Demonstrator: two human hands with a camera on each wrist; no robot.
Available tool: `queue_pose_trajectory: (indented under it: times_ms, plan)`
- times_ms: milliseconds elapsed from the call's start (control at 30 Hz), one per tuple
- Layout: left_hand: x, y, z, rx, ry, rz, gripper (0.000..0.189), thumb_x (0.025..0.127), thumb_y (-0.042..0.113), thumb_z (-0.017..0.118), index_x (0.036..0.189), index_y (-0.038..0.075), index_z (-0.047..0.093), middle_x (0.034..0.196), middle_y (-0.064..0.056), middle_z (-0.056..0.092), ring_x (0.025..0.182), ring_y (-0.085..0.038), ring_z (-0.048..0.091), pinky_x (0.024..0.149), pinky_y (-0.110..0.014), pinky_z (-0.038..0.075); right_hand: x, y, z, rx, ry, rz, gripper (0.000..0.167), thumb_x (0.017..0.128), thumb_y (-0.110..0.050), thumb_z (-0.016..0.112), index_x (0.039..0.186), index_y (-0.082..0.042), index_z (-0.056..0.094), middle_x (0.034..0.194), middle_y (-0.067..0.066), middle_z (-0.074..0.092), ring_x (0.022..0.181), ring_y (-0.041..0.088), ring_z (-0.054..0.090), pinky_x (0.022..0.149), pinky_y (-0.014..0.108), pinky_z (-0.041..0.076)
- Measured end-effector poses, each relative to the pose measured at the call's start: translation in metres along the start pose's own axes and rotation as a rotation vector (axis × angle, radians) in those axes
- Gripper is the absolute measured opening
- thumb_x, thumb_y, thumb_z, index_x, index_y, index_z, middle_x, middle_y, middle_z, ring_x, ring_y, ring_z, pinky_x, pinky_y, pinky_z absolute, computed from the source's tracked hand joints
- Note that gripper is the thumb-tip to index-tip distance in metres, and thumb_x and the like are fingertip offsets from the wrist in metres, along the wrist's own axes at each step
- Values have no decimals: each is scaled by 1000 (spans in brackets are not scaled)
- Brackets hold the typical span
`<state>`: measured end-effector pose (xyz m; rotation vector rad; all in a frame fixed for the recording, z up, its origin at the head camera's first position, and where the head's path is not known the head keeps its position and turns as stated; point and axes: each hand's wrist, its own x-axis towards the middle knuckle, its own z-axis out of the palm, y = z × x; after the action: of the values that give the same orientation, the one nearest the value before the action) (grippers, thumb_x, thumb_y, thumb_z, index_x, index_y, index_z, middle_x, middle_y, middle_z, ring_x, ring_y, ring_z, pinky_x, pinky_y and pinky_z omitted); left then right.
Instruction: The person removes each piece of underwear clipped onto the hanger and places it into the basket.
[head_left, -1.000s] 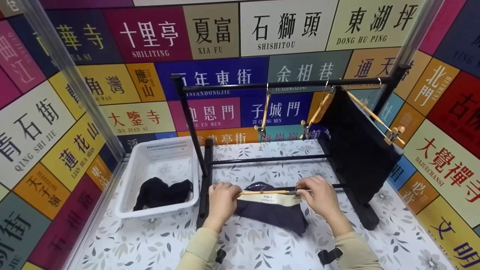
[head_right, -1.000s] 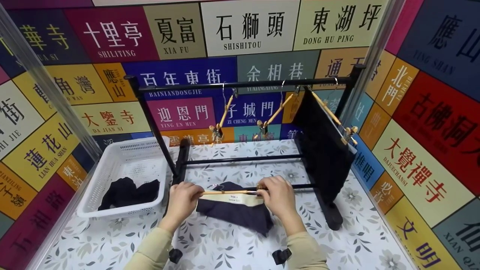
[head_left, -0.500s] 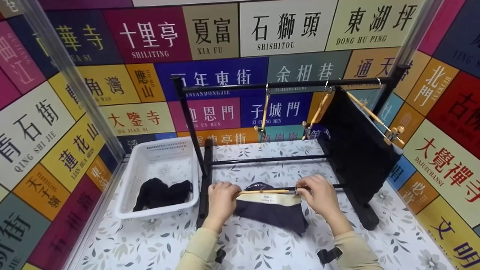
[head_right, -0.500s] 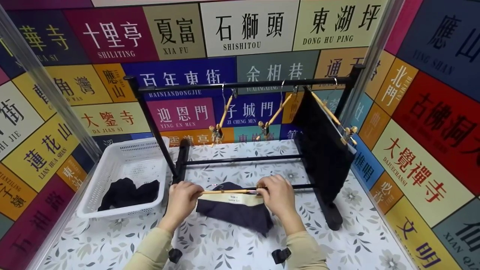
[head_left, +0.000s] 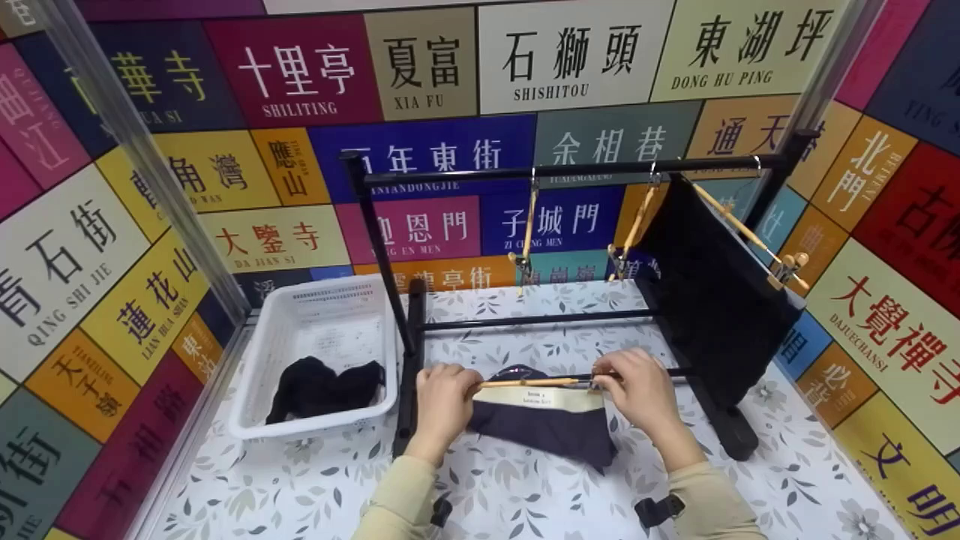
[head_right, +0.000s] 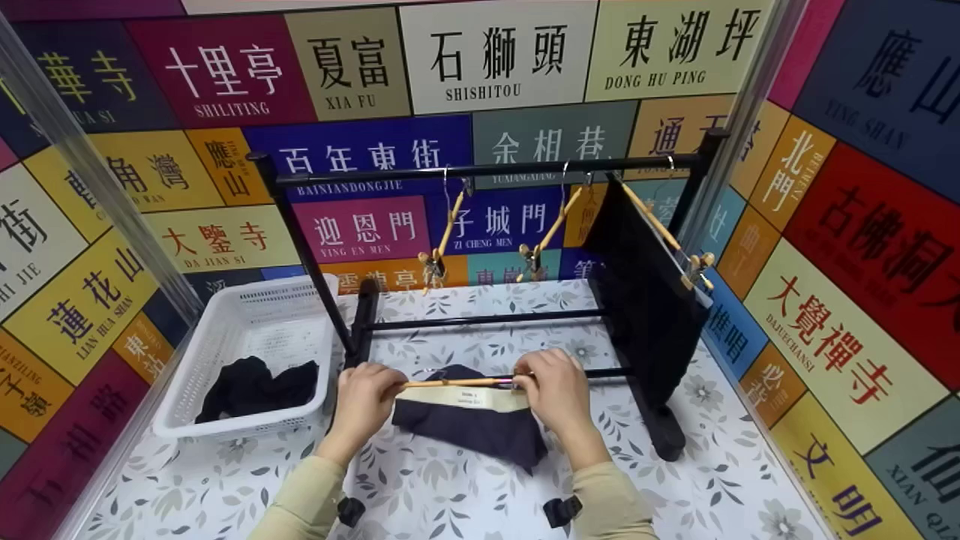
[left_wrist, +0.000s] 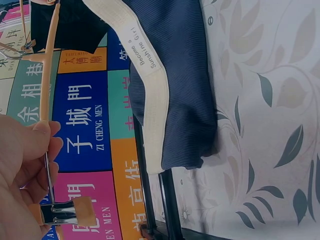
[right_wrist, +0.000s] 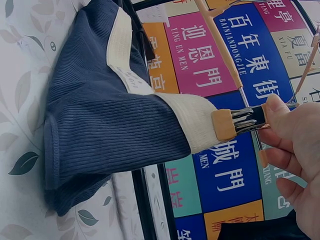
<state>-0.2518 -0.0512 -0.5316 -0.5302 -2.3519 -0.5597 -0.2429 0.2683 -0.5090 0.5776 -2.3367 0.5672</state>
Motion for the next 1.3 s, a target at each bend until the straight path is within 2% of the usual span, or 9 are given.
queue_pose_trajectory:
  times_ms: [167,500,967,1300]
  plan:
    - [1,0,-1,2,13,8,11,75,11,79,79,19,73,77,4,67,77,-21,59,82,-46,40,2,-1,-2,0,0,1,22,72,-13,85,87,-16,70,82,-3,68,78,23,59,71,43,46]
    - [2,0,-2,-6,-7,-5,11,76,11,79,81,19,74,79,3,67,78,-21,58,84,-47,40,2,2,0,26,0,-15,24,72,-11,85,92,-13,71,85,-1,69,82,26,60,77,45,46]
    - [0,0,0,-14,-18,-5,10,77,13,80,81,18,74,79,3,67,79,-21,58,83,-47,39,-3,1,2,49,-34,22,25,76,-11,84,96,-11,70,90,1,69,83,26,59,74,44,48]
    - [-2,0,1,-8,-14,-11,10,76,13,80,81,18,74,79,3,67,78,-21,58,83,-47,39,-6,2,3,66,-37,1,26,79,-10,82,103,-9,71,94,3,70,83,26,60,75,44,48]
